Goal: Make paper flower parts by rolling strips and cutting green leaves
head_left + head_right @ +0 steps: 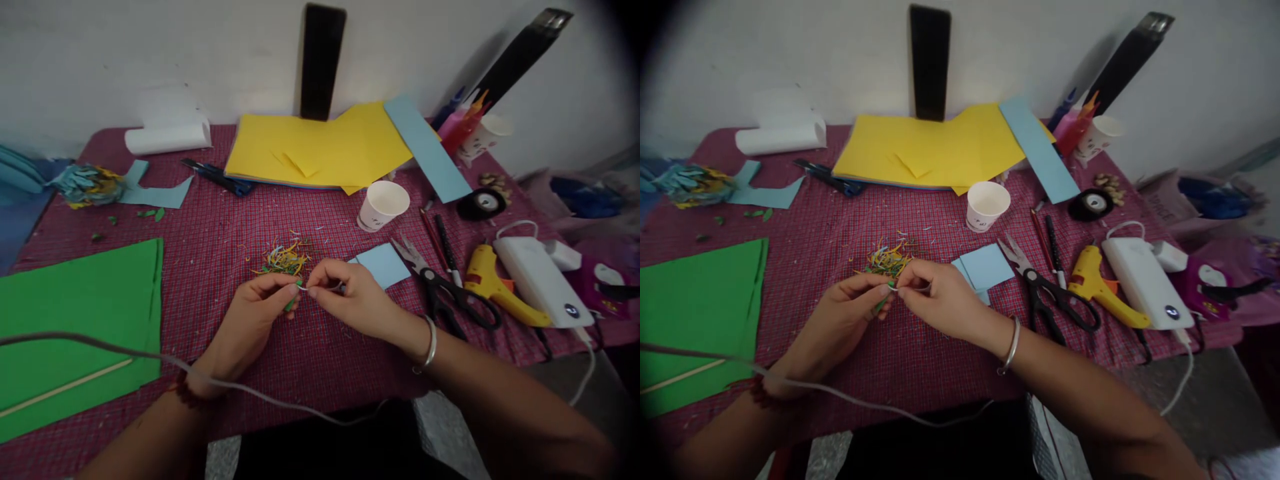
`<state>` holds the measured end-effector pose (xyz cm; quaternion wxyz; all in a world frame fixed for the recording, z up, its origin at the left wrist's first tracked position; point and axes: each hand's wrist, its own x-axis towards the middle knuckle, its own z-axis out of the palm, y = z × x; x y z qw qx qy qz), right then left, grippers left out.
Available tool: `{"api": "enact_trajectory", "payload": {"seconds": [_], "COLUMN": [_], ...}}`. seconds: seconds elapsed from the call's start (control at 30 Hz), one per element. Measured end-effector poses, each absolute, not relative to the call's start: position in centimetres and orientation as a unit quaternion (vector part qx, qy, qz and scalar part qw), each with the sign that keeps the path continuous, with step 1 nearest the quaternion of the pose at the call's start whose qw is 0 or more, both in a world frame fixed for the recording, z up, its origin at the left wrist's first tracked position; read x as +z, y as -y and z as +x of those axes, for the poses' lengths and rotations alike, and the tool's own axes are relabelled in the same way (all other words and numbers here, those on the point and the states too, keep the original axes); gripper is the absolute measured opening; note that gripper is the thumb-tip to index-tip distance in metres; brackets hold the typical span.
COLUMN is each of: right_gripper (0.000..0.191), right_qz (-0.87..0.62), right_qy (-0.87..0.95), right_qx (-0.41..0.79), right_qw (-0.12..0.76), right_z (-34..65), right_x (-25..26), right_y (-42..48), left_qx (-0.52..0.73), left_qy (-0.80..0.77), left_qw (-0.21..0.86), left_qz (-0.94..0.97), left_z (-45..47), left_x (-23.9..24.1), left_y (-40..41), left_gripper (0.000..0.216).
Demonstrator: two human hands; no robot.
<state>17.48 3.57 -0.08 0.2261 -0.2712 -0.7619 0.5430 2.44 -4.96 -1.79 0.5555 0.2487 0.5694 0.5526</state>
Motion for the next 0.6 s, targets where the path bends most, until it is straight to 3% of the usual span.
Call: {"api": "enact_trajectory", "payload": {"seconds": [0.2,0.37,0.6], "right_gripper": [0.005,0.017,0.025], "right_qz": [-0.280,-0.266,-0.210], "right_qy": [0.775,0.782,0.830], "right_qx": [0.520,0.521,0.440], "right_qw": [0.225,0.213,0.272], "right_z": [17.54,17.61,17.68], "right_x": [-0.81,-1.08,-1.18], "right_y": [-3.61,-3.65,-3.84], "left_qx": [0.544,0.539,0.547], "left_qy": [-0.574,-0.577,-0.543], "left_qw": [0.552,0.557,0.614], "left_qz": [0.265,0.258,0.172], "left_z": [2.58,2.64,2.74], "left_x": [-1.46,-1.55,-1.73], "left_y": [5.06,5.06,4.80], "left_gripper": [0.005,0.004,0.009]}}
